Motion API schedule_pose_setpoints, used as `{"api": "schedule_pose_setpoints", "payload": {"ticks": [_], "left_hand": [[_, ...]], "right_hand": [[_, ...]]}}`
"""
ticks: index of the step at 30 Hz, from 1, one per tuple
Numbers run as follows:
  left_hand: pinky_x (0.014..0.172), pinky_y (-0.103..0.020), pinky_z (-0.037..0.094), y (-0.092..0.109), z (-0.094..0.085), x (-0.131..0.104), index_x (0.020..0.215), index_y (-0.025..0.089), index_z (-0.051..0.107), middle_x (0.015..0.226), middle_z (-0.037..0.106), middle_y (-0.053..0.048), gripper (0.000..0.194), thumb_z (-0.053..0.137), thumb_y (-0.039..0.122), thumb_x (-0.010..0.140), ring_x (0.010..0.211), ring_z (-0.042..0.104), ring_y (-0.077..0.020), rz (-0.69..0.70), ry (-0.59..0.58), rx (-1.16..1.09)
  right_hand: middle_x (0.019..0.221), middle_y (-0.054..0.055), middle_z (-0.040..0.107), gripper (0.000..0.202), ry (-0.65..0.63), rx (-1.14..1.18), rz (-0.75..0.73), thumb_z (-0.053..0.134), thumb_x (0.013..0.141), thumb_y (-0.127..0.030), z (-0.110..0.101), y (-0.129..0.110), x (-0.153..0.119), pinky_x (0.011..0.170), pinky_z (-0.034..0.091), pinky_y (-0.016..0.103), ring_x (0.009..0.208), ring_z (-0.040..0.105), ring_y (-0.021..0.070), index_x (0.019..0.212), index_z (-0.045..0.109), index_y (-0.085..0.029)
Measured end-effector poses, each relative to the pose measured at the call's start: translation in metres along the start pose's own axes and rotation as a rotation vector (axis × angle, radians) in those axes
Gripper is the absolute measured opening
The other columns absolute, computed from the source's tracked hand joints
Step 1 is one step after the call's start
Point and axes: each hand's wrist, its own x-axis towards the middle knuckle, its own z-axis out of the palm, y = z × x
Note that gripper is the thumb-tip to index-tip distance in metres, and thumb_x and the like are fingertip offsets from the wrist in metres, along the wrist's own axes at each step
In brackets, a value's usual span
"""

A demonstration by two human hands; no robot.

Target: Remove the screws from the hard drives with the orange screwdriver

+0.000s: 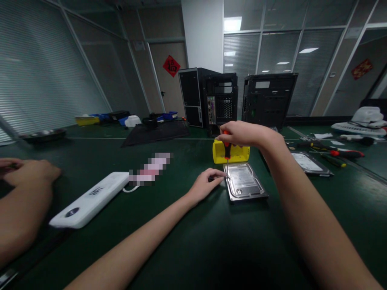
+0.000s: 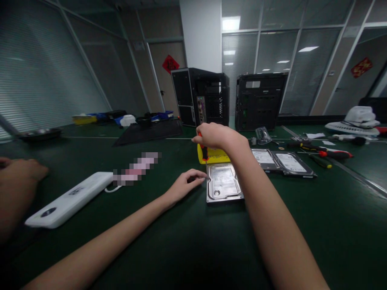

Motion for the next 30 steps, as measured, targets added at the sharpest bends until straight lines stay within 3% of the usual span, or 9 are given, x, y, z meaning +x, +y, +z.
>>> {"api": "schedule_pose_setpoints", "payload": {"ticks": [23,30], "left_hand": [[0.083,-0.032,0.042,0.001,-0.001,0.0,0.101,0.021,0.066,0.101,0.061,-0.005,0.024,0.05,0.029,0.083,0.094,0.054,-0.02,-0.011,-0.004,0.016],[0.081,-0.031,0.042,0.001,-0.002,-0.001,0.1,0.021,0.066,0.101,0.061,-0.005,0.024,0.05,0.028,0.083,0.093,0.055,-0.0196,-0.003,-0.002,0.025]], "right_hand": [[0.089,0.01,0.064,0.028,-0.001,-0.022,0.04,0.045,0.085,-0.039,-0.002,-0.002,-0.003,0.056,0.037,0.023,0.07,0.057,0.0152,0.09,0.06,-0.016],[0.086,0.007,0.064,0.033,-0.065,0.095,0.052,0.044,0.085,-0.044,-0.009,-0.007,-0.015,0.048,0.037,0.022,0.051,0.052,0.0087,0.092,0.061,-0.016]]}}
